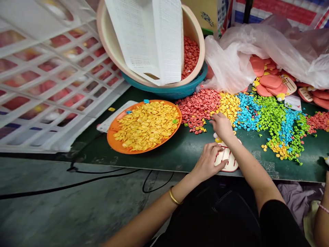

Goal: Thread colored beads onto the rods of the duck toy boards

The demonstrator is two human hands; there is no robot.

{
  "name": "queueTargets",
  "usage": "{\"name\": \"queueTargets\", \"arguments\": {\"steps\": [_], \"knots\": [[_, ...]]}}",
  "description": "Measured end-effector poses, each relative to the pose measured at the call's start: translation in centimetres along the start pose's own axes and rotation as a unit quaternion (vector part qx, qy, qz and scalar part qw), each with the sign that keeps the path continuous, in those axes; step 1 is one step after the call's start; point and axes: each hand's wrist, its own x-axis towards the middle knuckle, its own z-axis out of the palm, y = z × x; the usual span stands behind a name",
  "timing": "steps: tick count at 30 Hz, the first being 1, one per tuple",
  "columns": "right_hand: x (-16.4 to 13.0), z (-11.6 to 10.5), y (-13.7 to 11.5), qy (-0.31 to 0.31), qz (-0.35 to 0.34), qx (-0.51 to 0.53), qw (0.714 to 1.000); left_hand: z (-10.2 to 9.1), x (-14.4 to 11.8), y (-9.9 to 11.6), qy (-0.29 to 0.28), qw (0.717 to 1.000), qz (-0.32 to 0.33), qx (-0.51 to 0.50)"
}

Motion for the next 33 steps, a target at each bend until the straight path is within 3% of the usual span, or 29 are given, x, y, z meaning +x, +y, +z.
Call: {"name": "queueTargets", "arguments": {"steps": [3,5,7,10,14,18,23,25,28,30,32,33], "knots": [[3.6,0.4,-1.0,-0.062,0.02,-0.07,0.995,-0.3,0.0,0.3,-0.044,0.998,0.028,0.022],[3.0,-0.2,-0.4,-0.052,0.025,-0.041,0.998,-0.5,0.1,0.3,-0.054,0.998,0.033,0.013],[0.2,-1.7,1.2,-0.014,0.04,0.055,0.998,-0.5,0.1,0.3,-0.034,0.999,0.023,-0.01],[-5.8,-4.1,4.6,0.018,0.092,0.223,0.97,-0.4,0.1,0.1,0.001,0.999,0.009,-0.038],[-11.3,-4.8,6.7,0.065,0.163,0.238,0.955,0.0,0.2,-0.3,0.018,0.999,0.004,-0.039],[-12.9,-3.2,5.7,0.124,0.125,0.156,0.972,0.2,0.3,-0.4,0.041,0.999,-0.012,-0.026],[-14.9,-2.6,4.4,0.124,0.022,0.089,0.988,0.3,0.1,0.3,0.031,0.999,-0.007,-0.029],[-13.9,-2.9,4.1,0.094,-0.016,0.113,0.989,0.2,-0.1,0.6,0.022,0.999,-0.004,-0.035],[-8.6,-3.2,2.9,0.059,-0.052,0.126,0.989,-0.6,0.4,0.0,0.043,0.998,0.012,-0.045],[-3.6,-2.9,1.6,0.049,-0.049,0.083,0.994,-1.9,2.0,-1.6,0.106,0.994,0.017,-0.031],[1.0,-2.2,0.3,-0.014,-0.064,0.03,0.997,-3.3,4.9,-4.2,0.201,0.979,-0.022,0.014],[2.6,-1.8,-0.3,-0.05,-0.076,-0.002,0.996,-4.0,6.5,-5.7,0.221,0.974,-0.04,0.031]]}}
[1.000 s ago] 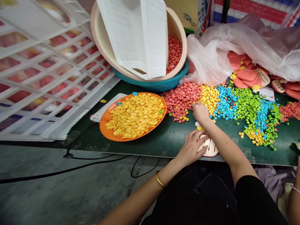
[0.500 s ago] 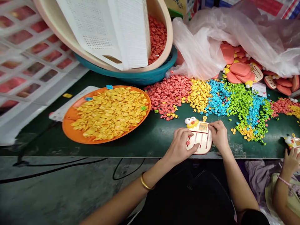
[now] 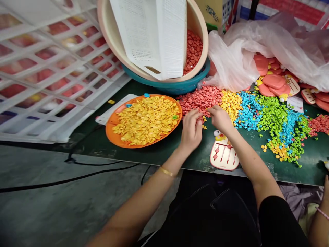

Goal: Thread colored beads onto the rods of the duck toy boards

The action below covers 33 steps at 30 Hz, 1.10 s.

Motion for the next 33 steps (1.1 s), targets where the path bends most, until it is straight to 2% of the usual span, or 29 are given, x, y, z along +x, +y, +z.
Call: {"name": "queueTargets", "arguments": {"steps": [2,4,6,9,11,13,17,18,20,22,25,28,33], "knots": [[2.0,0.5,-0.4,-0.07,-0.017,-0.059,0.996,0.8,3.4,-2.8,0.005,0.999,-0.034,0.027],[2.2,1.0,-0.5,-0.108,-0.021,-0.106,0.988,1.9,5.4,-4.9,-0.015,0.997,-0.068,0.041],[1.3,1.1,-0.1,-0.12,-0.02,-0.122,0.985,2.9,5.6,-6.0,-0.041,0.996,-0.071,0.042],[-0.1,0.9,0.8,-0.124,-0.018,-0.096,0.987,3.9,4.1,-5.9,-0.064,0.996,-0.054,0.038],[-0.8,0.4,1.4,-0.107,-0.022,-0.042,0.993,3.8,3.1,-5.0,-0.078,0.995,-0.05,0.034],[-1.6,-0.4,2.2,-0.055,-0.019,0.043,0.997,3.0,2.3,-3.5,-0.084,0.995,-0.047,0.035],[-4.7,-2.3,4.7,0.054,0.052,0.223,0.972,0.8,-0.1,1.3,-0.053,0.999,0.006,-0.004],[-5.8,-2.6,5.3,0.069,0.073,0.249,0.963,0.5,-1.1,2.7,-0.067,0.997,0.033,-0.035],[-8.4,-3.0,6.2,0.086,0.1,0.276,0.952,0.3,-3.4,5.0,-0.152,0.98,0.097,-0.08],[-11.0,-2.9,6.5,0.096,0.118,0.285,0.947,0.6,-5.7,6.4,-0.19,0.974,0.096,-0.074],[-14.1,-2.2,5.9,0.11,0.157,0.269,0.944,1.2,-8.0,6.9,-0.17,0.982,0.055,-0.068],[-15.4,-1.5,5.0,0.129,0.177,0.23,0.948,1.4,-8.1,6.8,-0.14,0.988,0.036,-0.06],[-15.8,-0.9,4.1,0.13,0.133,0.144,0.972,1.1,-6.4,6.9,-0.243,0.962,0.12,-0.009]]}}
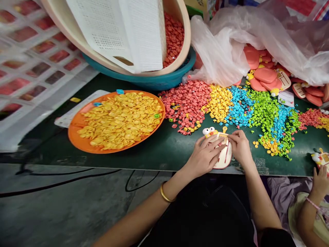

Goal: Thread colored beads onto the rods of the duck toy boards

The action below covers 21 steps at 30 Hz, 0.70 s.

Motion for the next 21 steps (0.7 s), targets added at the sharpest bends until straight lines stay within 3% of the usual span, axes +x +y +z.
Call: {"name": "queueTargets", "arguments": {"steps": [2,7,13,17,19,21], "knots": [[-0.5,0.1,0.0,0.011,-0.028,-0.052,0.998,0.1,0.1,-0.2,0.011,1.0,-0.018,0.002],[-2.4,0.5,-0.4,0.0,-0.074,-0.126,0.989,1.1,-0.5,-0.5,0.149,0.984,-0.099,-0.019],[-3.3,2.4,-1.8,-0.013,-0.103,-0.078,0.991,1.1,-0.7,-0.2,0.133,0.984,-0.118,-0.009],[0.7,3.5,-2.6,-0.001,-0.083,-0.009,0.997,1.3,-1.4,0.1,0.132,0.985,-0.109,-0.027],[3.9,3.8,-3.1,0.029,-0.028,-0.054,0.998,1.3,-1.7,0.3,0.147,0.982,-0.113,-0.038],[7.0,3.9,-3.5,0.017,0.02,-0.14,0.99,1.1,-1.8,0.3,0.151,0.982,-0.11,-0.032]]}}
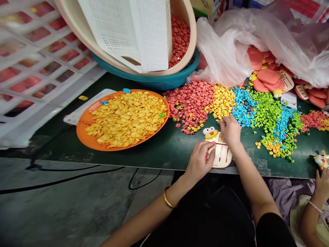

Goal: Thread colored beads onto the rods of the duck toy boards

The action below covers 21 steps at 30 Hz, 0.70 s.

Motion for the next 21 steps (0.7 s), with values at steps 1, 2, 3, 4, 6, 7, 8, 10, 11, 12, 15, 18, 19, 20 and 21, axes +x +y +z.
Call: {"name": "queueTargets", "arguments": {"steps": [1,2,3,4,6,7,8,10,11,12,15,18,19,20,21], "knots": [[1.2,0.0,-0.3,-0.024,0.008,-0.04,0.999,-0.2,0.1,0.1,-0.011,1.0,0.011,0.01],[2.1,0.0,-0.4,-0.053,0.008,-0.07,0.996,-0.4,0.2,0.1,-0.031,0.999,0.027,0.02],[2.6,-0.1,-0.4,-0.075,0.003,-0.084,0.994,-0.5,0.3,0.1,-0.056,0.997,0.046,0.028],[2.7,-0.3,-0.3,-0.086,-0.002,-0.083,0.993,-0.6,0.5,0.1,-0.08,0.994,0.063,0.03],[1.7,-1.1,0.5,-0.077,-0.003,-0.031,0.997,-0.7,0.6,-0.1,-0.099,0.992,0.07,0.018],[0.7,-1.6,1.1,-0.063,0.006,0.019,0.998,-0.6,0.6,-0.2,-0.09,0.994,0.062,0.009],[-0.5,-2.2,1.8,-0.052,0.019,0.079,0.995,-0.5,0.6,-0.3,-0.076,0.996,0.052,0.001],[-3.0,-3.1,3.2,-0.057,0.055,0.197,0.977,-0.3,0.5,-0.4,-0.043,0.998,0.04,-0.006],[-4.1,-3.4,3.7,-0.069,0.072,0.238,0.966,-0.2,0.5,-0.4,-0.03,0.999,0.04,-0.006],[-5.0,-3.6,4.1,-0.077,0.082,0.256,0.96,-0.1,0.5,-0.4,-0.019,0.999,0.042,-0.004],[-6.2,-3.3,4.1,-0.043,0.06,0.186,0.98,0.0,0.6,-0.3,-0.001,0.999,0.039,0.009],[-6.4,-2.7,3.4,0.009,-0.006,0.066,0.998,0.1,0.6,-0.2,0.012,1.0,0.01,0.027],[-6.7,-2.5,3.3,0.012,-0.027,0.039,0.999,0.1,0.6,-0.2,0.018,0.999,-0.001,0.033],[-7.1,-2.4,3.1,0.01,-0.048,0.019,0.999,0.1,0.5,-0.2,0.024,0.999,-0.01,0.038],[-7.6,-2.4,3.0,0.006,-0.068,0.004,0.998,0.2,0.4,-0.3,0.028,0.999,-0.015,0.042]]}}
